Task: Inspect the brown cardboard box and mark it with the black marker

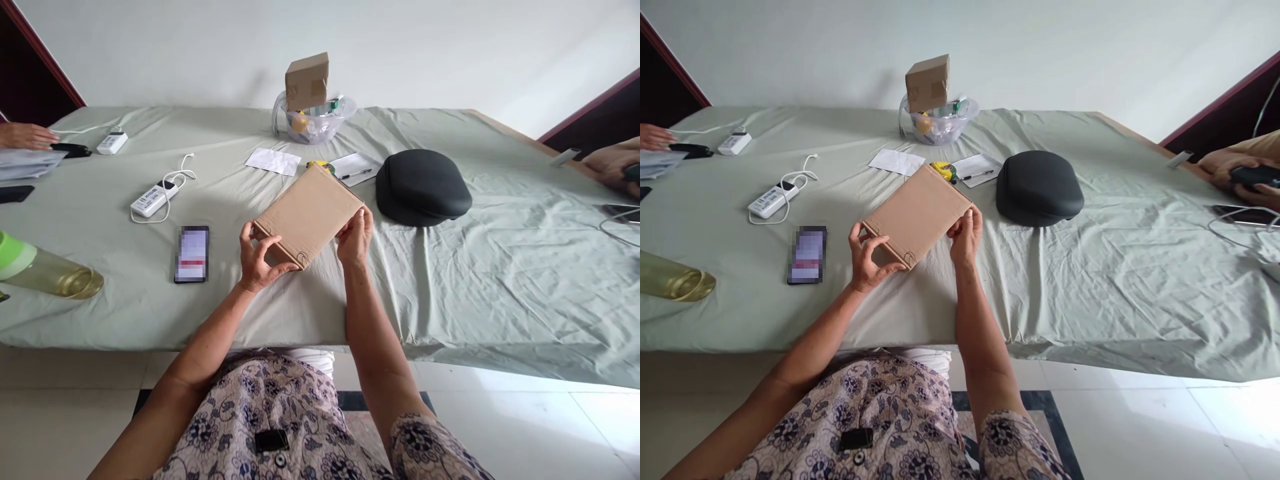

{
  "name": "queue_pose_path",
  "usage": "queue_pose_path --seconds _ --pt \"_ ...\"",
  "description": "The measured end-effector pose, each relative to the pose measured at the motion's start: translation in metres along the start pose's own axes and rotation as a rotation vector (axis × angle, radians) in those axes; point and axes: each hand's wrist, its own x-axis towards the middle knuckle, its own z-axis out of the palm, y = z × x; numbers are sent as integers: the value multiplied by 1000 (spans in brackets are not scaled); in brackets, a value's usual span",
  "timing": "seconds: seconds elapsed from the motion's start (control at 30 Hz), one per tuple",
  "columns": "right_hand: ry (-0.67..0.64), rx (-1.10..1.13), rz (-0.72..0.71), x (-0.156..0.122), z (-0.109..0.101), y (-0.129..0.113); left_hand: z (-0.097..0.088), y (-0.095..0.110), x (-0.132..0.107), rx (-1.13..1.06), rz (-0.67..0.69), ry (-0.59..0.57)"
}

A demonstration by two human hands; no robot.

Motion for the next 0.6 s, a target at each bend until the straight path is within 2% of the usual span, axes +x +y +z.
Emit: queue_pose_path --seconds 0.17,0.3,0.47,0.6 --pt "54 -17 42 -1 2 -3 -2 -2 1 40 92 64" --pt "-9 -56 87 -6 3 -1 -3 -2 2 15 65 88" --pt "-216 -204 82 -23 12 -1 3 3 1 -91 -110 104" --pt "-329 -221 159 -35 20 -11 4 0 4 -138 -286 139"
